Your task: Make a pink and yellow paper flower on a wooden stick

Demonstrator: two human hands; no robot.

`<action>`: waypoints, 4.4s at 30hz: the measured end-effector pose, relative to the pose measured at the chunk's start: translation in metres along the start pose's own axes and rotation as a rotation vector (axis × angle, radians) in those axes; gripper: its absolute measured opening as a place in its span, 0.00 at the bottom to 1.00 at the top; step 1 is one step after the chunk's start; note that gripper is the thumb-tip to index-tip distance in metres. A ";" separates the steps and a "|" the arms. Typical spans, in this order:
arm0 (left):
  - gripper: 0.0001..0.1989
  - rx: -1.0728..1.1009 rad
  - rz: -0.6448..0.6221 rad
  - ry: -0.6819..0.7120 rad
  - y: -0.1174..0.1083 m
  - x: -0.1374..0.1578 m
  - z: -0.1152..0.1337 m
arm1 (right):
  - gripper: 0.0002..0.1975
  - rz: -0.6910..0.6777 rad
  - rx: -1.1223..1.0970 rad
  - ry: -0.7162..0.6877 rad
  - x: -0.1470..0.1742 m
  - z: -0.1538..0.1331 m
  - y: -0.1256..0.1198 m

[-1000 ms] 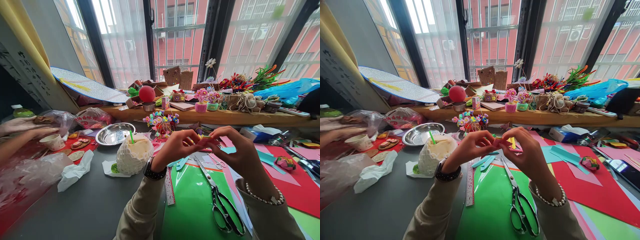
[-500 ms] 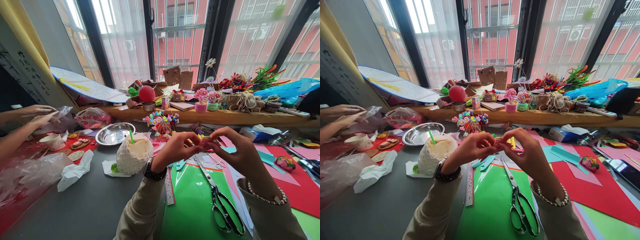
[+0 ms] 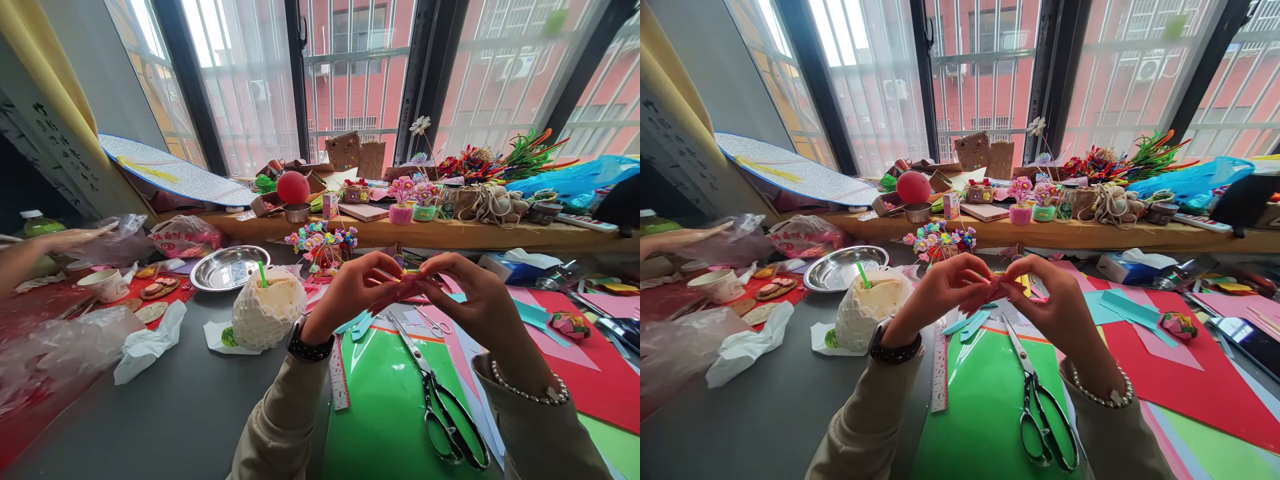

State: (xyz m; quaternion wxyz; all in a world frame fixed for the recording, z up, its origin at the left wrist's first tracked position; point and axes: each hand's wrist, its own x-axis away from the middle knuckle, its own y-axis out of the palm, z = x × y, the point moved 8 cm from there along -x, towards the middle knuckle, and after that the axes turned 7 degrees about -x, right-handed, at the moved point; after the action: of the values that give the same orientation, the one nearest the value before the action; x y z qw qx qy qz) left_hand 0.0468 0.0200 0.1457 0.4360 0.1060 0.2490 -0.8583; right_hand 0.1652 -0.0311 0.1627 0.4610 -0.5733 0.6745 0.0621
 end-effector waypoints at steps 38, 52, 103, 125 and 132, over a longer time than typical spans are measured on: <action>0.11 0.087 -0.016 0.079 0.001 -0.002 0.002 | 0.07 -0.047 -0.144 -0.057 -0.002 0.001 0.006; 0.09 0.014 0.021 0.077 0.001 -0.001 0.004 | 0.07 -0.045 -0.159 -0.042 -0.002 0.000 0.005; 0.11 -0.234 0.000 0.026 0.003 -0.001 -0.001 | 0.07 -0.037 0.186 -0.076 -0.001 -0.006 0.010; 0.05 -0.697 0.127 0.293 0.000 0.006 0.026 | 0.04 -0.041 0.272 -0.143 -0.001 -0.013 0.009; 0.06 -0.690 0.093 0.271 0.002 0.004 0.021 | 0.06 -0.067 0.246 -0.082 -0.002 -0.008 0.011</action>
State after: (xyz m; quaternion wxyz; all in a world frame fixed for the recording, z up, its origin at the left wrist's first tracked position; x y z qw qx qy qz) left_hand 0.0466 0.0050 0.1609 0.4476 0.0765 0.5740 -0.6814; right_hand 0.1516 -0.0309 0.1636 0.5569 -0.5314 0.6382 -0.0130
